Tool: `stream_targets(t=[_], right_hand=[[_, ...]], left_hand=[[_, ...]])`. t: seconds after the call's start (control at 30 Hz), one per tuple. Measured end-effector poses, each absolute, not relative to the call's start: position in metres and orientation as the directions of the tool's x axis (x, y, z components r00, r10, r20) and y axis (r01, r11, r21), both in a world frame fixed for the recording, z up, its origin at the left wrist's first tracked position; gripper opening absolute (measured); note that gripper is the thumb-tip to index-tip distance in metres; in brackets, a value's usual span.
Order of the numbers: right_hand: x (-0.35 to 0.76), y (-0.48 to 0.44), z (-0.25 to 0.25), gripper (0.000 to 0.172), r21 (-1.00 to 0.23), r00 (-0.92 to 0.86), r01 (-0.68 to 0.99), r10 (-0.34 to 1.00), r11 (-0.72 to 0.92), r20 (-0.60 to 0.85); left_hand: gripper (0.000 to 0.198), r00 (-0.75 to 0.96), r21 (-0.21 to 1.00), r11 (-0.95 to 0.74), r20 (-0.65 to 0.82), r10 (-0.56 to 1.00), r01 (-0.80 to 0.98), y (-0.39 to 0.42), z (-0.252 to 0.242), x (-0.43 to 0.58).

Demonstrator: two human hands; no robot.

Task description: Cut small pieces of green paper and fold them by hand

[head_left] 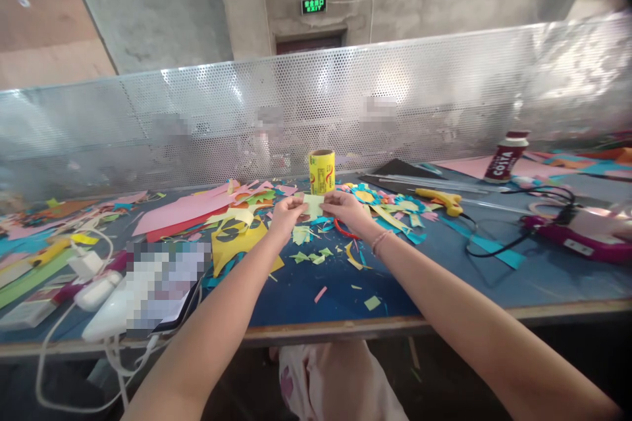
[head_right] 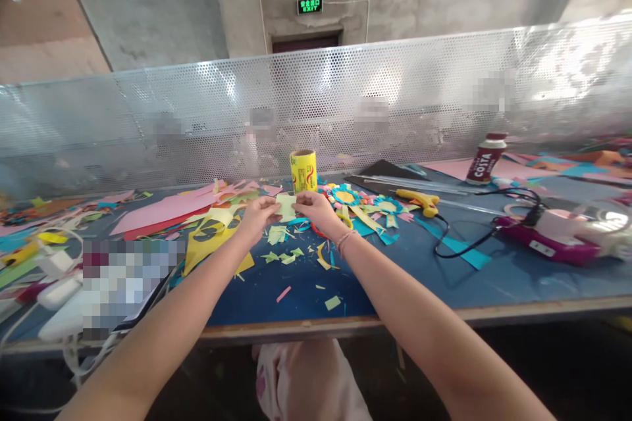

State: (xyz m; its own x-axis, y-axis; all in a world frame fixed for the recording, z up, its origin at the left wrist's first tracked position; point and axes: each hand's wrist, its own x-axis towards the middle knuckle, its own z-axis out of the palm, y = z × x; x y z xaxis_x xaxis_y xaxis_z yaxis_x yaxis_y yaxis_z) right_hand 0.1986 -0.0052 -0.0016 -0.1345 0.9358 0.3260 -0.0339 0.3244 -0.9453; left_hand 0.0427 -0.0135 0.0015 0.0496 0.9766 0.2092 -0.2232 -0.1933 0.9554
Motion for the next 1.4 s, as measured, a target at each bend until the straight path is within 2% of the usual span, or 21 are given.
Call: stream_targets(t=[0.23,0.47,0.57,0.63,0.77,0.87,0.97,1.1,1.27,1.4], right_hand=[[0.198,0.0,-0.007,0.014,-0.924,-0.117,-0.033,0.916,0.382,0.383],[0.197,-0.001,-0.004,0.015,-0.93,-0.085,-0.09,0.927,0.358,0.365],[0.199,-0.003,-0.002,0.013,-0.902,-0.069,0.005,0.9,0.433,0.431],[0.2,-0.006,0.001,0.011,-0.846,-0.048,0.125,0.855,0.519,0.517],[0.2,-0.015,0.009,0.014,-0.644,-0.007,0.322,0.682,0.694,0.731],[0.199,-0.021,0.013,0.017,-0.529,-0.02,0.381,0.578,0.759,0.816],[0.197,-0.024,0.013,0.019,-0.477,-0.04,0.396,0.534,0.784,0.845],[0.195,-0.024,0.011,0.019,-0.471,-0.039,0.351,0.515,0.809,0.856],[0.194,-0.026,0.01,0.019,-0.473,-0.024,0.345,0.511,0.811,0.859],[0.194,-0.028,0.011,0.02,-0.445,-0.031,0.381,0.492,0.811,0.87]], left_hand=[[0.018,0.044,0.924,-0.196,0.222,0.974,-0.328,-0.019,0.005,0.046],[0.016,0.028,0.924,-0.187,0.208,0.978,-0.335,-0.019,0.005,0.046],[0.014,0.023,0.93,-0.237,0.254,0.967,-0.281,-0.015,0.002,0.045],[0.011,0.011,0.923,-0.336,0.344,0.939,-0.189,-0.011,0.0,0.043],[0.009,-0.048,0.828,-0.561,0.56,0.827,-0.019,-0.006,-0.002,0.039],[0.013,-0.05,0.789,-0.614,0.613,0.789,-0.021,-0.008,0.0,0.039],[0.017,-0.028,0.779,-0.621,0.622,0.783,-0.084,-0.013,0.002,0.042],[0.021,0.027,0.785,-0.567,0.591,0.806,-0.25,-0.021,0.006,0.047],[0.016,-0.002,0.742,-0.353,0.428,0.904,-0.57,-0.027,0.015,0.052],[0.027,0.132,0.767,-0.144,0.286,0.949,-0.625,-0.029,0.019,0.053]])
